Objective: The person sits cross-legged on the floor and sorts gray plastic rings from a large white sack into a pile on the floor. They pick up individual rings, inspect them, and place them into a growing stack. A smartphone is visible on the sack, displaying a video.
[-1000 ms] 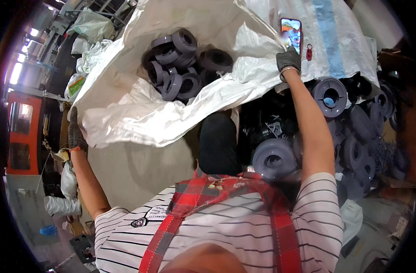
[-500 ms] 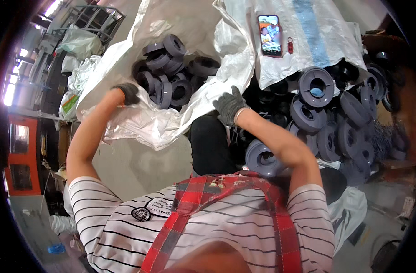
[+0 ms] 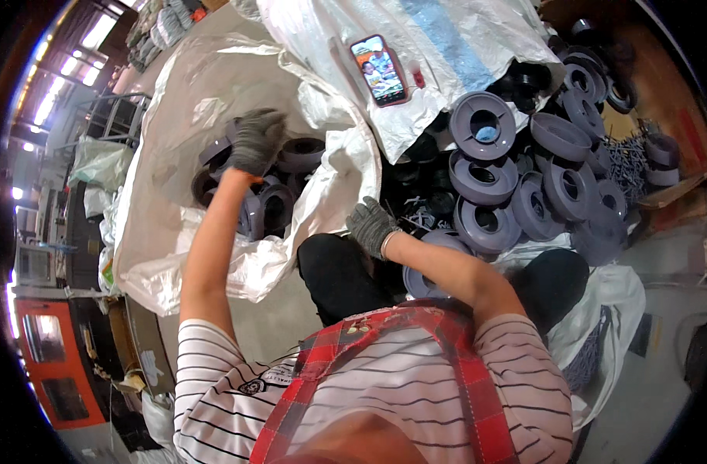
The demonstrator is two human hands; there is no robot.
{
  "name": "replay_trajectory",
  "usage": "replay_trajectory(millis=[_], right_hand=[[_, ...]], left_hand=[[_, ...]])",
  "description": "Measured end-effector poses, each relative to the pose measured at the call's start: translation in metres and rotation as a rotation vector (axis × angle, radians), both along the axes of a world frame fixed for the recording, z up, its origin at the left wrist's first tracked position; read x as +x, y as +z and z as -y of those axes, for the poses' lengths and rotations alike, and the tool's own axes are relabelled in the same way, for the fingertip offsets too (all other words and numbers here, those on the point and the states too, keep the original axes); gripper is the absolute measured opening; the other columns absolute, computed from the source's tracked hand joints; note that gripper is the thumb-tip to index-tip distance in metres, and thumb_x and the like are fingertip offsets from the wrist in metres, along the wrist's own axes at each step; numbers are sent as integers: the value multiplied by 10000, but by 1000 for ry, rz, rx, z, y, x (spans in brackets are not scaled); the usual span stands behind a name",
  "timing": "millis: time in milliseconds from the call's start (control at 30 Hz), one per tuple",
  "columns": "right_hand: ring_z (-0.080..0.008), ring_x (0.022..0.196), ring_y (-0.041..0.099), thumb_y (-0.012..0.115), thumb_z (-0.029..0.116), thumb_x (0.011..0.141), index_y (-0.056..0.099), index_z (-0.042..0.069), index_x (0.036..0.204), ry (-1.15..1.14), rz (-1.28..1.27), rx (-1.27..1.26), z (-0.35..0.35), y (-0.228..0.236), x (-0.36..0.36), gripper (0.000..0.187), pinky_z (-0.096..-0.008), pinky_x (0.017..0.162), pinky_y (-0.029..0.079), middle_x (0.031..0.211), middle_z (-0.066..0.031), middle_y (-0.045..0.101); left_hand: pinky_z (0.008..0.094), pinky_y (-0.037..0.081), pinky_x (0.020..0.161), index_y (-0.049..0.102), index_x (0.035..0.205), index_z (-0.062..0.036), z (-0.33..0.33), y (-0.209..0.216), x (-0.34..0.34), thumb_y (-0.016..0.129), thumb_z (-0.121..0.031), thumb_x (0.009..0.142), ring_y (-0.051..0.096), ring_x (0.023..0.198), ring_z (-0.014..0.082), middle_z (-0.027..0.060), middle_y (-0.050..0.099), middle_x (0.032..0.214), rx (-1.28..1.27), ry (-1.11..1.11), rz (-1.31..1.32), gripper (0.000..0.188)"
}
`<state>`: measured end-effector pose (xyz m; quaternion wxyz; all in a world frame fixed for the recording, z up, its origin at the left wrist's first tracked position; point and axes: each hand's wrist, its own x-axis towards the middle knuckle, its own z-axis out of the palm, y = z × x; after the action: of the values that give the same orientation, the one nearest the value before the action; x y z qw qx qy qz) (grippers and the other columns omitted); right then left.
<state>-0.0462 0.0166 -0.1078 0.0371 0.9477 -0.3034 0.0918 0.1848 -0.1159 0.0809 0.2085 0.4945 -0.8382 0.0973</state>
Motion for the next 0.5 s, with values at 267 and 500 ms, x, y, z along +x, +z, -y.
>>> replay_trajectory(millis=[267,500], right_hand=[[-275,1095,517,437,300,864,603,73,1067,11,168,45,0,-17,-5,347,-478,1042,272,1101,-114,598],[-286,1076,519,511,330,809,608,47,1037,25,193,114,0,0,-5,376,-466,1030,286,1066,-132,599]], left_hand=[[537,208,1066,506,1291,-158,63,-48,-143,549,-462,831,360,1291,309,78,497,1328,-12,-267,406,553],[559,58,1092,355,1412,-176,131,-22,-132,429,-648,837,216,1384,315,52,401,1431,-53,223,413,748]])
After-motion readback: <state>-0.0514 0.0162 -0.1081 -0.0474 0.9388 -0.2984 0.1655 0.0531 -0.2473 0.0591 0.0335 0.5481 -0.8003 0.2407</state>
